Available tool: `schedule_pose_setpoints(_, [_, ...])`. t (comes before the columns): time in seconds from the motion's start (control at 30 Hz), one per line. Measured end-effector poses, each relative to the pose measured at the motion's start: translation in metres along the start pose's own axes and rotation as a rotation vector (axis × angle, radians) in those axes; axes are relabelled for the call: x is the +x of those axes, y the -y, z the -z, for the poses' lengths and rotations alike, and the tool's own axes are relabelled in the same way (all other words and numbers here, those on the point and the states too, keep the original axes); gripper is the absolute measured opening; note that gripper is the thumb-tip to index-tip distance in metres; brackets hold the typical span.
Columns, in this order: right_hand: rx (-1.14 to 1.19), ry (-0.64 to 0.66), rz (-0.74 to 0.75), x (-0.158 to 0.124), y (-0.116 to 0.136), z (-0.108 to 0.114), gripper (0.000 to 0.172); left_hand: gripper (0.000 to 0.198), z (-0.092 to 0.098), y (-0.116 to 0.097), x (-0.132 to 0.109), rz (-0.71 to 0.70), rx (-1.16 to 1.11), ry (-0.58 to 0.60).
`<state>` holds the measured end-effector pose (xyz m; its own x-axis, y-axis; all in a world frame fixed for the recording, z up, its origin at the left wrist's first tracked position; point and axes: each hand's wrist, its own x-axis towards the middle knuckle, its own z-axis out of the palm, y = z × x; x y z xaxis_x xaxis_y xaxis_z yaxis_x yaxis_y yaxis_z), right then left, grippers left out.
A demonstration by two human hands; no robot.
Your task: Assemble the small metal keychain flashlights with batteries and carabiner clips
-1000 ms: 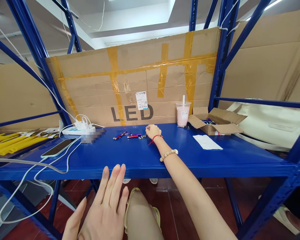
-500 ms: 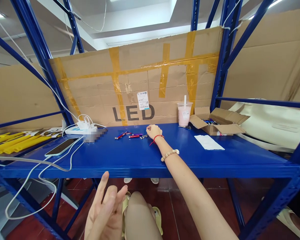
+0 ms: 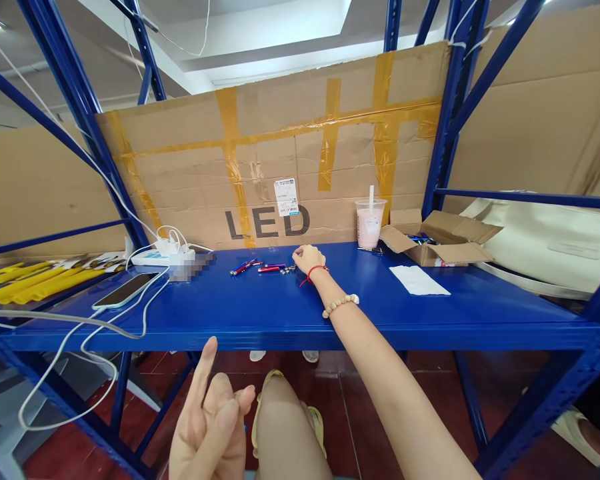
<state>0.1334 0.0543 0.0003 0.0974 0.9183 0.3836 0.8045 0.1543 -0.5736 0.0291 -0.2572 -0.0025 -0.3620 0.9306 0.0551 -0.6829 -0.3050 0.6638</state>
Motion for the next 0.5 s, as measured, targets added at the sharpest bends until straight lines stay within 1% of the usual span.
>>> schedule_pose_setpoints(0.13, [0.002,0.004,-0.002,0.0,0.001,0.0,0.023,0.08,0.0,0.002,0.002,-0.034,0.004,0.009])
schedule_pose_setpoints(0.27, [0.004,0.018,0.006,-0.001,0.001,0.0,0.024,0.079,0.001,-0.003,0.003,-0.081,-0.016,-0.005])
schedule_pose_setpoints(0.4, [0.002,0.028,-0.005,-0.001,0.0,0.0,0.024,0.076,0.005,-0.008,0.0,-0.051,-0.036,-0.025])
schedule_pose_setpoints(0.5, [0.005,0.032,-0.015,-0.001,0.0,0.0,0.025,0.074,0.006,-0.009,-0.003,-0.04,-0.066,-0.012])
